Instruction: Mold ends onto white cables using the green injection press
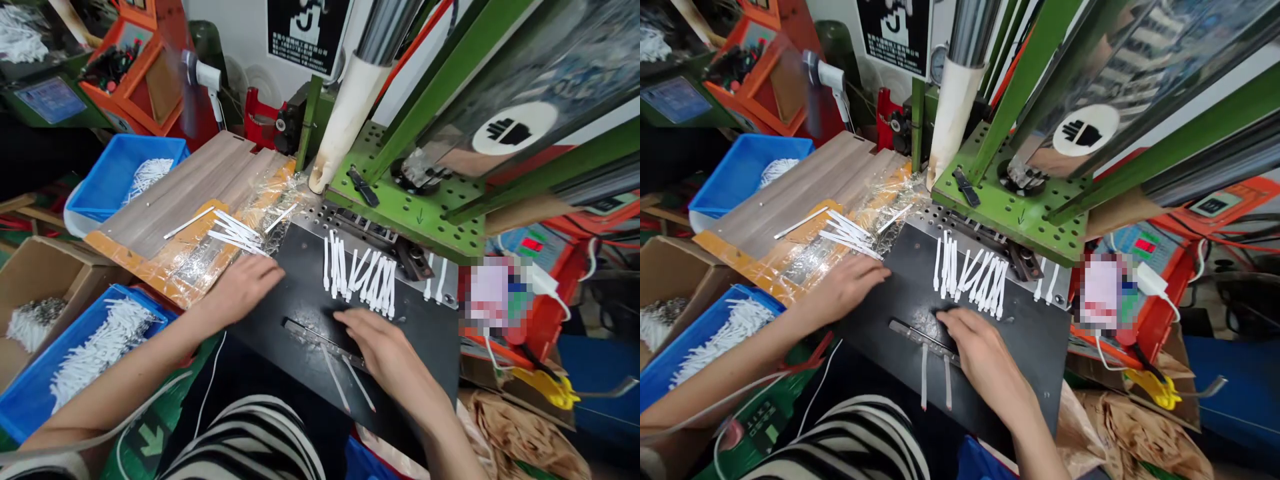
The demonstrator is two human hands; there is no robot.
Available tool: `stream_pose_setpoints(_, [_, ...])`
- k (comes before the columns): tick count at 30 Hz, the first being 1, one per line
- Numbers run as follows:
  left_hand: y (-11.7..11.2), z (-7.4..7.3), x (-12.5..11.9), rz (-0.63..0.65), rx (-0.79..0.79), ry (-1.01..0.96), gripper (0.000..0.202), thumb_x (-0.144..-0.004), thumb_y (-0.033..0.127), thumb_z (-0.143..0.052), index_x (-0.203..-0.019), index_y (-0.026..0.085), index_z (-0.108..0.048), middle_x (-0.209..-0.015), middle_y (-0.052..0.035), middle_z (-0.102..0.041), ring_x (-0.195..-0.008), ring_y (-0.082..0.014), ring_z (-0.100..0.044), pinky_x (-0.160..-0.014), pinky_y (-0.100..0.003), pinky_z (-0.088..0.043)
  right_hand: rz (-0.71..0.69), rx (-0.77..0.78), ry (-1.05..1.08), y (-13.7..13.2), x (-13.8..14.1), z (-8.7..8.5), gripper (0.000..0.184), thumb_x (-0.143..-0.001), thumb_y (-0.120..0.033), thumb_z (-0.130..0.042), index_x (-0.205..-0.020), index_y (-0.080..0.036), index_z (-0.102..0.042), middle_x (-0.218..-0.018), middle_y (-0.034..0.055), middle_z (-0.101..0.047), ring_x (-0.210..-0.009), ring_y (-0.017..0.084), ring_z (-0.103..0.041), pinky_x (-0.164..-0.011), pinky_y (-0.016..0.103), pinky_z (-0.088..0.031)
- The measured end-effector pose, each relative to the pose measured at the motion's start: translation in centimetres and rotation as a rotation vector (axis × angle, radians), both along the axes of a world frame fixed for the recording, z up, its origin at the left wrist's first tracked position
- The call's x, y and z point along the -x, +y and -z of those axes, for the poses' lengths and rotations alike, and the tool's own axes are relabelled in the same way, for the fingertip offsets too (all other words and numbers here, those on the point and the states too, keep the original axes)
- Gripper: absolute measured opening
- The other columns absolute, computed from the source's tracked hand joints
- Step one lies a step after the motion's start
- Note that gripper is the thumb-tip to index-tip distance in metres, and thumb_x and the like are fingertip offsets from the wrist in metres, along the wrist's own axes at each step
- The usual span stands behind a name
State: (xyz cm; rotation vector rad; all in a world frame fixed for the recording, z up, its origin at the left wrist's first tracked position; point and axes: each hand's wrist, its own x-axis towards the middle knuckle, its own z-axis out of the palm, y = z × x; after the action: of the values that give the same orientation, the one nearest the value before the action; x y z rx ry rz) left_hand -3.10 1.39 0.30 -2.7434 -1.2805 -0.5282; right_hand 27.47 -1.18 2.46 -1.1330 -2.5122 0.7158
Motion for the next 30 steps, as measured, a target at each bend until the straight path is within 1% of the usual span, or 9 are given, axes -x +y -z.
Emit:
stream_pose_setpoints(2, [1.7, -0.2, 2.8, -0.122, -0.044, 0.116, 0.02, -0.1, 0.015, -0.044, -0.104, 0.014, -0.064, -0.102, -0.0111, -0.065, -0.092, -0.024, -0.056, -0.077, -0.036, -0.04, -0.016, -0.047, -0.084, 4.0, 3.0, -0.5, 0.032, -0.099, -0.014, -0.043, -0.122, -0.018, -0.065, -0.105, 0.0101, -0.069, -0.092, 0.021, -0.067, -0.082, 0.032, -0.055])
stream_pose_setpoints(4, [3.2, 0.0, 4.5, -0.135, -0.034, 0.114, 0.021, -0.1, 0.015, -0.044, -0.096, 0.015, -0.065, -0.096, -0.0111, -0.064, -0.088, -0.0248, -0.056, -0.073, -0.036, -0.037, -0.013, -0.128, -0.244, 8.5, 6.7, -0.4, 0.027, -0.099, -0.015, -0.046, -0.115, -0.017, -0.068, -0.105, 0.0097, -0.068, -0.093, 0.021, -0.066, -0.084, 0.031, -0.053])
stream_pose_setpoints(8, [4.0, 0.3, 4.6, -0.091, -0.006, 0.017, 0.022, -0.1, 0.014, -0.042, -0.093, 0.015, -0.063, -0.092, -0.0093, -0.065, -0.085, -0.0222, -0.058, -0.078, -0.037, -0.038, 0.029, -0.347, -0.558, 15.9, 13.2, -0.1, 0.029, -0.1, -0.014, -0.043, -0.113, -0.016, -0.068, -0.118, 0.013, -0.067, -0.112, 0.023, -0.06, -0.094, 0.031, -0.047])
stream_pose_setpoints(12, [3.7, -0.1, 3.1, -0.084, -0.006, -0.003, 0.019, -0.101, 0.015, -0.042, -0.098, 0.018, -0.061, -0.093, -0.0028, -0.069, -0.089, -0.0153, -0.063, -0.093, -0.034, -0.041, -0.018, -0.458, -0.528, 18.8, 16.0, 0.2, 0.023, -0.092, -0.006, -0.049, -0.093, -0.008, -0.073, -0.101, 0.02, -0.071, -0.102, 0.03, -0.066, -0.085, 0.037, -0.049])
stream_pose_setpoints(16, [3.9, -1.2, 2.5, -0.066, 0.022, -0.042, 0.015, -0.102, 0.021, -0.047, -0.106, 0.019, -0.061, -0.101, -0.0006, -0.071, -0.088, -0.0081, -0.065, -0.088, -0.021, -0.048, -0.126, -0.599, -0.5, 20.4, 15.9, 1.6, 0.018, -0.086, -0.002, -0.055, -0.085, -0.007, -0.072, -0.087, 0.0191, -0.072, -0.087, 0.033, -0.07, -0.078, 0.041, -0.051])
stream_pose_setpoints(20, [2.8, -3.3, 2.0, -0.025, 0.165, -0.402, 0.025, -0.101, 0.012, -0.04, -0.112, 0.014, -0.062, -0.105, -0.008, -0.069, -0.09, -0.0098, -0.067, -0.085, -0.02, -0.054, -0.102, -0.741, -0.437, 18.8, 13.8, 2.4, 0.021, -0.085, -0.002, -0.053, -0.088, -0.012, -0.071, -0.081, 0.014, -0.071, -0.079, 0.03, -0.07, -0.069, 0.038, -0.052])
stream_pose_setpoints(23, [2.0, -3.9, 2.0, 0.005, 0.398, -0.712, 0.037, -0.101, 0.008, -0.031, -0.124, 0.014, -0.059, -0.107, -0.0112, -0.07, -0.088, -0.0111, -0.07, -0.085, -0.024, -0.058, 0.012, -0.721, -0.194, 15.6, 10.5, 3.3, 0.024, -0.092, -0.013, -0.047, -0.091, -0.018, -0.07, -0.08, 0.0111, -0.073, -0.072, 0.027, -0.071, -0.058, 0.034, -0.052])
stream_pose_setpoints(27, [0.3, -2.8, 1.6, 0.021, 0.586, -0.973, 0.026, -0.101, 0.021, -0.05, -0.121, 0.012, -0.063, -0.098, -0.0115, -0.074, -0.087, -0.0146, -0.073, -0.078, -0.024, -0.061, 0.229, -0.486, 0.069, 8.2, 4.0, 3.9, 0.035, -0.1, -0.045, -0.045, -0.087, -0.025, -0.071, -0.082, 0.005, -0.077, -0.063, 0.023, -0.073, -0.052, 0.03, -0.053])
stream_pose_setpoints(30, [-1.7, -1.4, 0.4, 0.074, 0.527, -0.956, 0.018, -0.094, 0.026, -0.064, -0.106, 0.015, -0.072, -0.095, -0.0103, -0.073, -0.083, -0.0149, -0.072, -0.074, -0.025, -0.06, 0.386, -0.242, 0.168, 1.2, 0.3, 2.8, 0.024, -0.096, -0.043, -0.059, -0.088, -0.026, -0.073, -0.082, 0.0018, -0.078, -0.065, 0.021, -0.074, -0.06, 0.028, -0.057])
